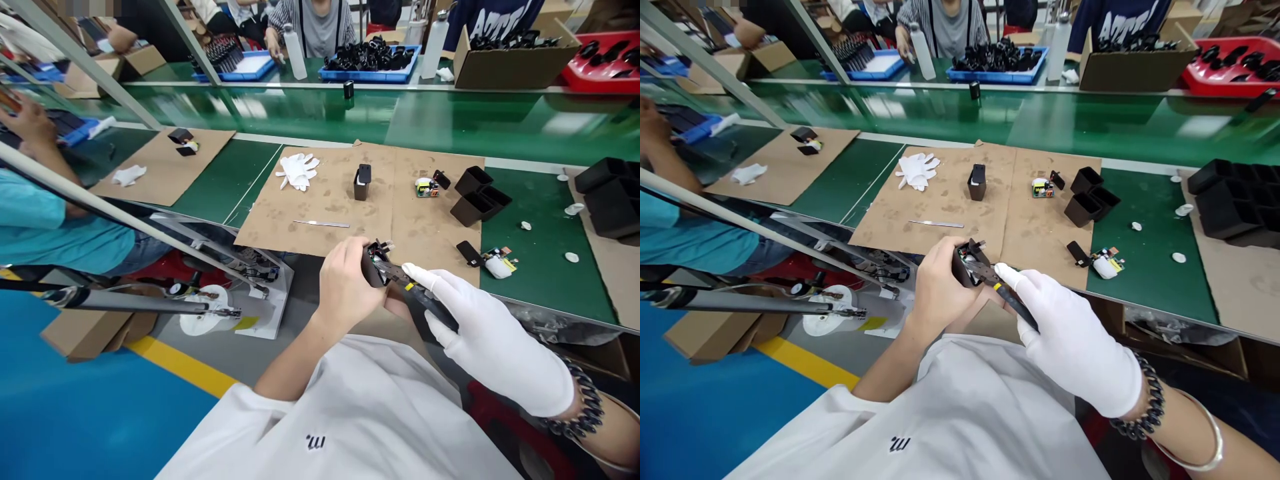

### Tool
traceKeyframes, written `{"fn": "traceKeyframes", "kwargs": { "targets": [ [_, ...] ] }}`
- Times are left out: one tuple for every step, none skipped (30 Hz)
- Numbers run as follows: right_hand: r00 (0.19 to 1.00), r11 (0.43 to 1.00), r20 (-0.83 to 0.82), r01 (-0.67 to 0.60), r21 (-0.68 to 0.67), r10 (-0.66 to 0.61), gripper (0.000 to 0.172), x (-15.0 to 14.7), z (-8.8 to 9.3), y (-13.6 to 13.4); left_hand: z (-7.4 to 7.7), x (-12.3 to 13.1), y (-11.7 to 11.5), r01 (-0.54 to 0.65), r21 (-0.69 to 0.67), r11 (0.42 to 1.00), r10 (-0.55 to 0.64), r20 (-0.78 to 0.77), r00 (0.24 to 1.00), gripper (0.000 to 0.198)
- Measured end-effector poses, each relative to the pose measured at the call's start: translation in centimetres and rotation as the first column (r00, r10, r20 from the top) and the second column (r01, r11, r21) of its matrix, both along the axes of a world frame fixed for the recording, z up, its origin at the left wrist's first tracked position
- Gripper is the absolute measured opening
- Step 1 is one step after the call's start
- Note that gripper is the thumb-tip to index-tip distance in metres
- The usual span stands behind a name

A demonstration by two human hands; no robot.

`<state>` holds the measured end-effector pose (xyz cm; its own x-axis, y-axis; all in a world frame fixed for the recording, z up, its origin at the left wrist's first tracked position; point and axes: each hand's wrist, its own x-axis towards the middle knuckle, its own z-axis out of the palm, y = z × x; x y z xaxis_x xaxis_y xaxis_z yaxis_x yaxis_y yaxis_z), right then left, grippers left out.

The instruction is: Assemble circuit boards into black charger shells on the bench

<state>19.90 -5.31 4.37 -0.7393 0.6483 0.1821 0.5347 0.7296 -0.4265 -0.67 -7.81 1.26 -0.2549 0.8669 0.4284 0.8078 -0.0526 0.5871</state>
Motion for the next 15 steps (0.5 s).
{"fn": "traceKeyframes", "kwargs": {
  "targets": [
    [1.0,1.0,0.008,0.006,0.001,-0.006,0.059,0.0,0.01,-0.04,-0.02,0.02,-0.02,0.002,-0.008,1.0,-0.002,0.0,1.0,0.037],
    [1.0,1.0,0.018,0.013,0.007,-0.013,0.059,-0.01,0.0,-0.09,-0.06,0.03,-0.05,0.003,-0.011,1.0,-0.003,-0.002,1.0,0.037],
    [0.999,1.0,0.027,0.02,0.019,-0.02,0.06,-0.01,-0.01,-0.17,-0.09,0.03,-0.08,0.003,-0.007,1.0,-0.003,-0.005,1.0,0.036],
    [0.999,0.999,0.037,0.028,0.031,-0.03,0.06,0.0,-0.03,-0.25,-0.13,0.01,-0.11,0.001,-0.002,1.0,-0.001,-0.009,1.0,0.036],
    [0.998,0.999,0.046,0.035,0.04,-0.037,0.06,0.01,-0.06,-0.32,-0.15,-0.01,-0.13,-0.002,0.005,1.0,0.002,-0.014,1.0,0.037],
    [0.998,0.998,0.051,0.038,0.043,-0.041,0.06,0.02,-0.09,-0.37,-0.15,-0.03,-0.13,-0.005,0.011,1.0,0.005,-0.019,1.0,0.037],
    [0.998,0.998,0.053,0.038,0.041,-0.041,0.061,0.04,-0.12,-0.39,-0.14,-0.04,-0.11,-0.007,0.016,1.0,0.007,-0.026,1.0,0.038],
    [0.998,0.999,0.051,0.036,0.036,-0.038,0.061,0.06,-0.15,-0.38,-0.13,-0.05,-0.08,-0.008,0.019,1.0,0.008,-0.036,0.999,0.038],
    [0.998,0.999,0.048,0.028,0.03,-0.03,0.062,0.09,-0.16,-0.33,-0.12,-0.05,-0.05,-0.008,0.021,1.0,0.009,-0.052,0.999,0.038],
    [0.999,0.999,0.048,0.019,0.029,-0.02,0.063,0.14,-0.16,-0.26,-0.12,-0.05,-0.01,-0.007,0.024,1.0,0.009,-0.076,0.997,0.037],
    [0.999,0.999,0.052,0.009,0.034,-0.011,0.063,0.19,-0.15,-0.18,-0.16,-0.05,0.02,-0.005,0.026,1.0,0.008,-0.111,0.994,0.036],
    [0.998,0.999,0.063,0.003,0.038,-0.005,0.062,0.25,-0.13,-0.1,-0.25,-0.06,0.02,0.004,0.024,1.0,0.0,-0.157,0.988,0.035],
    [0.997,0.999,0.079,-0.001,0.042,-0.002,0.06,0.33,-0.11,-0.05,-0.37,-0.09,-0.02,0.023,0.021,1.0,-0.018,-0.213,0.977,0.033],
    [0.995,0.999,0.1,-0.001,0.042,-0.003,0.057,0.41,-0.1,-0.05,-0.53,-0.16,-0.1,0.048,0.012,0.999,-0.043,-0.271,0.962,0.031],
    [0.992,0.999,0.129,0.005,0.042,-0.01,0.053,0.48,-0.13,-0.1,-0.68,-0.27,-0.21,0.076,-0.003,0.997,-0.073,-0.324,0.943,0.028]
  ]
}}
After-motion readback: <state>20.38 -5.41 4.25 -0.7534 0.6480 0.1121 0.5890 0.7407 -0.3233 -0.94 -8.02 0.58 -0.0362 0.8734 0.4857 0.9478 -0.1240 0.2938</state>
